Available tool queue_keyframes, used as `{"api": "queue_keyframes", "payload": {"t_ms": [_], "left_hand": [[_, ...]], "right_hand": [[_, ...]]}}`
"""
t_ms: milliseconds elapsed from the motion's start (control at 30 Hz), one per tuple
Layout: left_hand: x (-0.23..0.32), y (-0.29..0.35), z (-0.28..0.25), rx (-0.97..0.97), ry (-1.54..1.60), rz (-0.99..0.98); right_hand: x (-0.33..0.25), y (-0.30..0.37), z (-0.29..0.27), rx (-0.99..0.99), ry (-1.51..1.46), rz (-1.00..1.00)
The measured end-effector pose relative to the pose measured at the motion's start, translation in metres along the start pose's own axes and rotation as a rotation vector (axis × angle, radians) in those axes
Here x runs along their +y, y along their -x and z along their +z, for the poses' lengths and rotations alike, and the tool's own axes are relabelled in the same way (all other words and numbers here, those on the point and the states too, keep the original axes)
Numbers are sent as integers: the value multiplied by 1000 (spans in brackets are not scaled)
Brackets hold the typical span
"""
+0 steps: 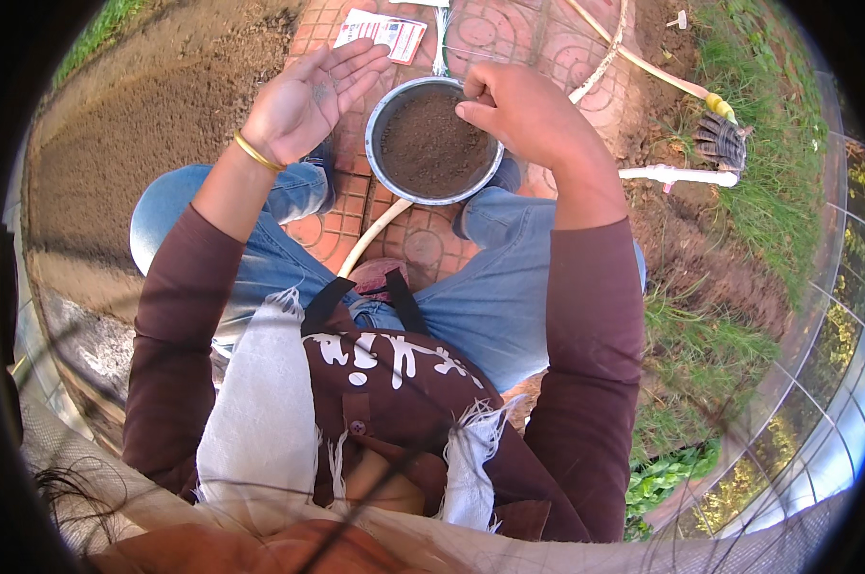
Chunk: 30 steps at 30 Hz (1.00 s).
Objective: The person mixes soil in a metal bowl with their hand, then opens a seed packet and pours the seeds into the bowl. They continue to mix the seeds into the soil by hand.
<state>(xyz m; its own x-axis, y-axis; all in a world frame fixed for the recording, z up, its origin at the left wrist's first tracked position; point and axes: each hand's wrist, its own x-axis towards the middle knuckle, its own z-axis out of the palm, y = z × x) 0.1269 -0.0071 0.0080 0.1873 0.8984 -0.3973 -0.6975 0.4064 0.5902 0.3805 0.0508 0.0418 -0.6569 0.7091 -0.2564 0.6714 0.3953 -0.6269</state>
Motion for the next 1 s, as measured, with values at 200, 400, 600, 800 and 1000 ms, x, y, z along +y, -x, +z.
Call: {"api": "queue_keyframes", "payload": {"t_ms": [200, 400, 600, 800, 1000], "left_hand": [[-28, -11, -19, 63, -104, -197], [-48, -24, -35, 105, -212, -259], [-54, -28, -1, -26, -337, -172], [-58, -24, 20, -101, -92, -203], [-61, -12, 48, -154, 58, -159]], "right_hand": [[1, 6, -1, 22, 24, -25], [0, 14, -5, 32, 13, -20], [11, 20, -8, 73, 62, -67], [16, 15, 1, 239, -5, -139], [-7, 5, 24, 265, 10, -152]]}}
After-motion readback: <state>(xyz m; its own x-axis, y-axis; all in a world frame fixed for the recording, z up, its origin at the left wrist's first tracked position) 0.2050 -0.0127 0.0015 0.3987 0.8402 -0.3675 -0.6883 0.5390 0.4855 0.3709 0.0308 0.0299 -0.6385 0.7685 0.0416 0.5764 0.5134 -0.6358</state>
